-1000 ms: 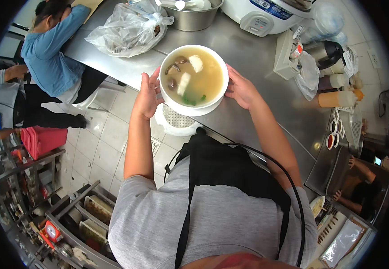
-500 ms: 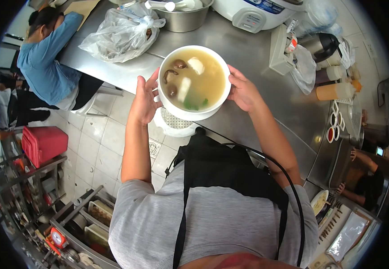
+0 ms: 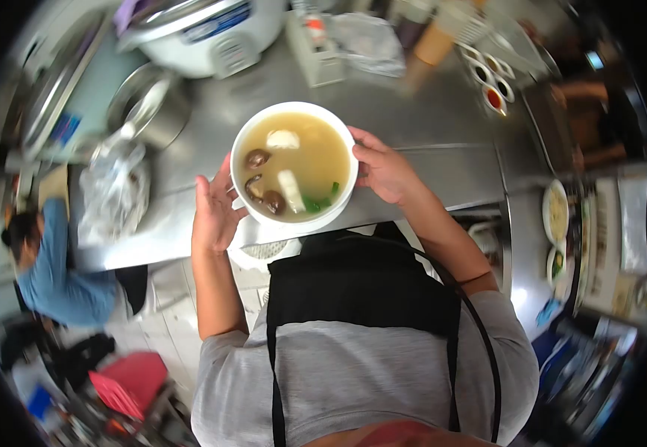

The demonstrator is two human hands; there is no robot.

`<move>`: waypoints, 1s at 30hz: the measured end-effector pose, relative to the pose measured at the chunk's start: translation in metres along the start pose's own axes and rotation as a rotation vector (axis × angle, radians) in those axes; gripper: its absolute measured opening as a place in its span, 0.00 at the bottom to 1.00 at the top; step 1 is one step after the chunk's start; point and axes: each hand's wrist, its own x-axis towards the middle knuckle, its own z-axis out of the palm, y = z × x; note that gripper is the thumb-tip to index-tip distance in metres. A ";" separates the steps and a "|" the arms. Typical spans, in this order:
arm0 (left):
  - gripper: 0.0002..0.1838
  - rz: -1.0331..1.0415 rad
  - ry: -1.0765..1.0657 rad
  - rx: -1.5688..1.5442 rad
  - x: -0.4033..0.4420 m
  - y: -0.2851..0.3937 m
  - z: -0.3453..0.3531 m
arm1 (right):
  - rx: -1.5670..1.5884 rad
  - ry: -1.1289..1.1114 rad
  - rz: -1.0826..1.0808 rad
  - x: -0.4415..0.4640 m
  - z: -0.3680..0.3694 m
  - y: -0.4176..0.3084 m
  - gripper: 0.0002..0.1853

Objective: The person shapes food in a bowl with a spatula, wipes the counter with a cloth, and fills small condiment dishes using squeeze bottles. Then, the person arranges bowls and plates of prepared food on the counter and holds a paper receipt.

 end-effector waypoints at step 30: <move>0.38 -0.585 -0.656 0.343 0.205 -0.253 0.476 | 0.431 0.932 -0.278 -0.286 -0.392 0.015 0.23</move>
